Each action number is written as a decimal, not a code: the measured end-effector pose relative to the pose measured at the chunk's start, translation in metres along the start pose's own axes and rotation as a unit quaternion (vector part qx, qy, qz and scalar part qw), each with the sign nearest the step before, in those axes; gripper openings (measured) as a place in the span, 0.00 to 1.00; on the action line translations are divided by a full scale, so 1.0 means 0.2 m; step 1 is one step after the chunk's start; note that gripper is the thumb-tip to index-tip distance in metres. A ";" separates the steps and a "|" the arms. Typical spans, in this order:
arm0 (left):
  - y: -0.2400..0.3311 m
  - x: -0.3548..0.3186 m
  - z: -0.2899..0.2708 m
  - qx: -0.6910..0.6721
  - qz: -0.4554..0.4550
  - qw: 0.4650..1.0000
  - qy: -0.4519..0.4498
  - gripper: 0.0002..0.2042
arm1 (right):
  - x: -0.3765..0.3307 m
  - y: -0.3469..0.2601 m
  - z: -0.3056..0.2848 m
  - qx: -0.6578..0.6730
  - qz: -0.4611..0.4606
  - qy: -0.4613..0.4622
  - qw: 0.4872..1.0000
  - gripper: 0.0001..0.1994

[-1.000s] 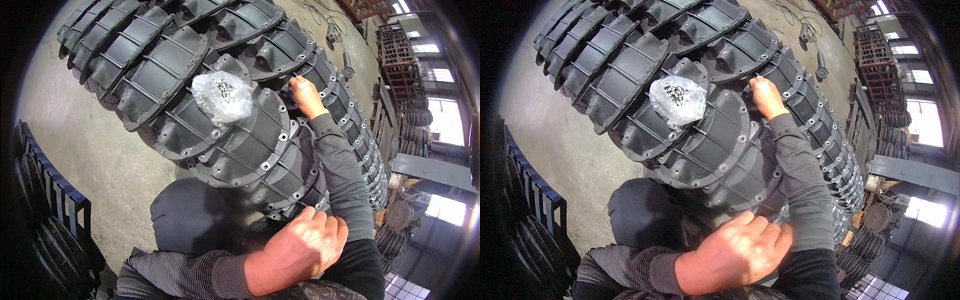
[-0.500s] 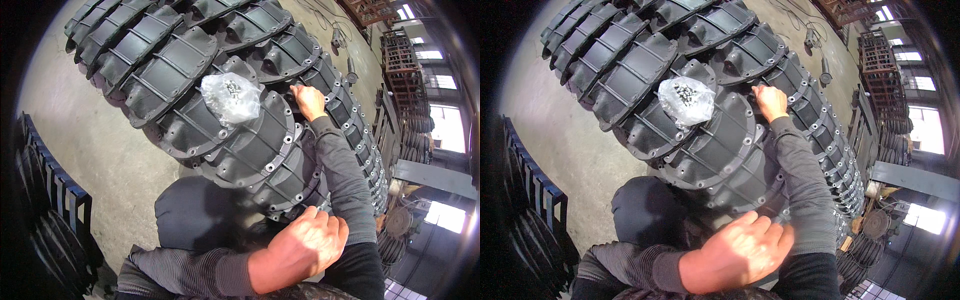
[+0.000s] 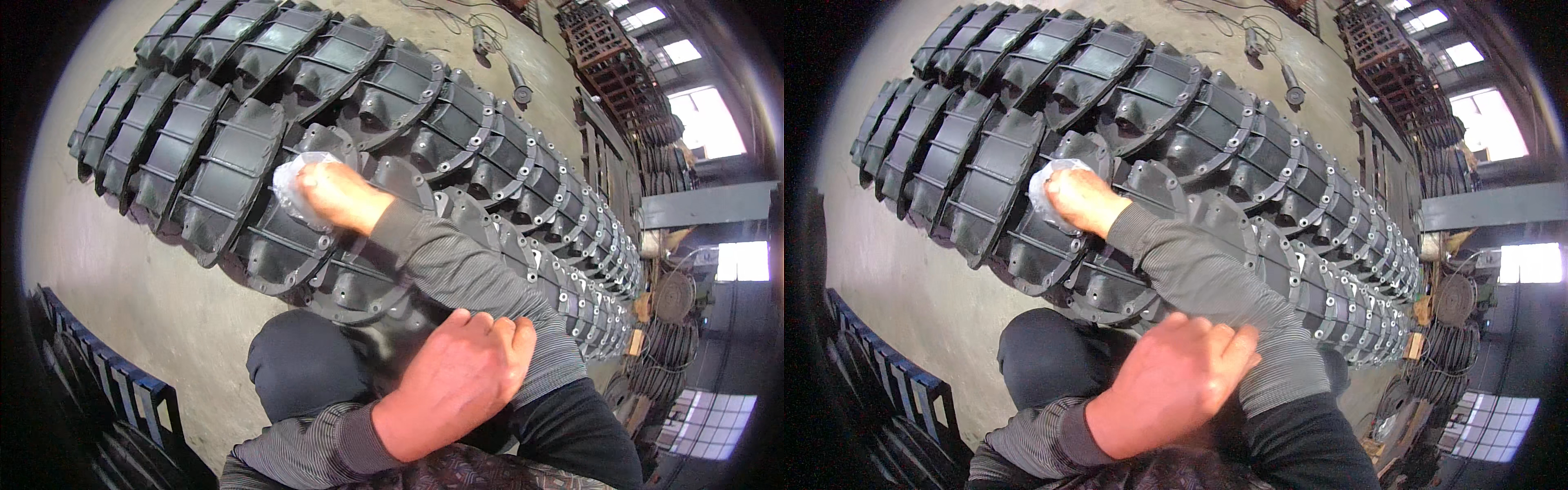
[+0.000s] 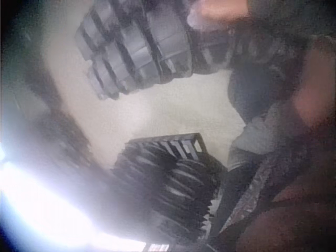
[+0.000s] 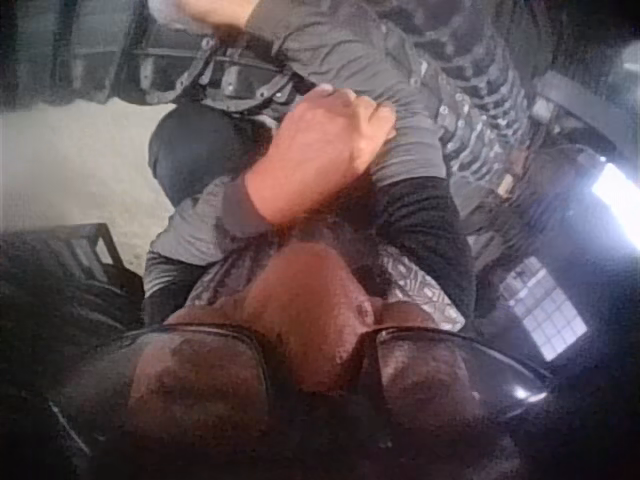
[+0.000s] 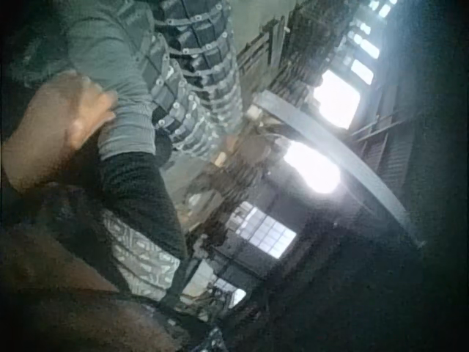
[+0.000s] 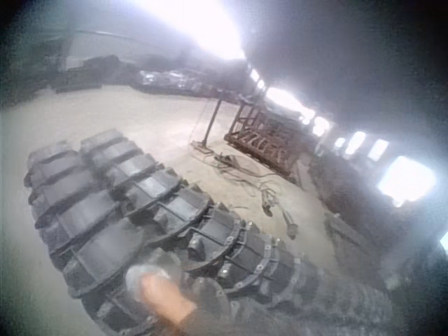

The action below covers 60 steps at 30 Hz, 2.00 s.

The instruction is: The person sits on the floor and inserts metal fasteners into pre-drilled holes along the edges of a large black rubber track assembly. They repeatedly pick fasteners from a plastic bag and press them into place along the track's perimeter.

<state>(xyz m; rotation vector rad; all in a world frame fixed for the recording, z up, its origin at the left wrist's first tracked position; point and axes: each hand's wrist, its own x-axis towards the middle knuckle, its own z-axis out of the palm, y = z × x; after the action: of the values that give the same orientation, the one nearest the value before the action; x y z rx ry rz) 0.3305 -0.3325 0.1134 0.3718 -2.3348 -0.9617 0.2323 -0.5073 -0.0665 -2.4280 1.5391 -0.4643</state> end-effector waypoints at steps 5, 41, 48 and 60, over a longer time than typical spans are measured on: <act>0.00 0.01 0.01 0.022 0.008 0.999 -0.028 0.12 | -0.07 0.00 0.03 0.051 -0.073 0.085 0.992 0.06; 0.01 0.07 0.07 -0.016 -0.010 0.997 -0.079 0.16 | -1.27 1.09 -0.41 -0.051 0.322 0.161 0.932 0.09; 0.01 0.07 0.08 -0.013 -0.016 0.996 -0.087 0.16 | -1.26 1.10 -0.40 -0.101 0.253 0.157 0.949 0.06; 0.01 0.06 0.07 -0.006 -0.020 0.996 -0.085 0.16 | -1.19 1.07 -0.44 -0.250 0.224 0.065 0.940 0.07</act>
<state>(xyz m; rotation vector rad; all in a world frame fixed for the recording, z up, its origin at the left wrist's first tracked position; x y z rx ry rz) 0.3123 -0.3288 0.1110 0.3440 -2.4816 -1.0632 -0.0757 -0.3836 -0.0950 -2.2789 2.4351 -0.1530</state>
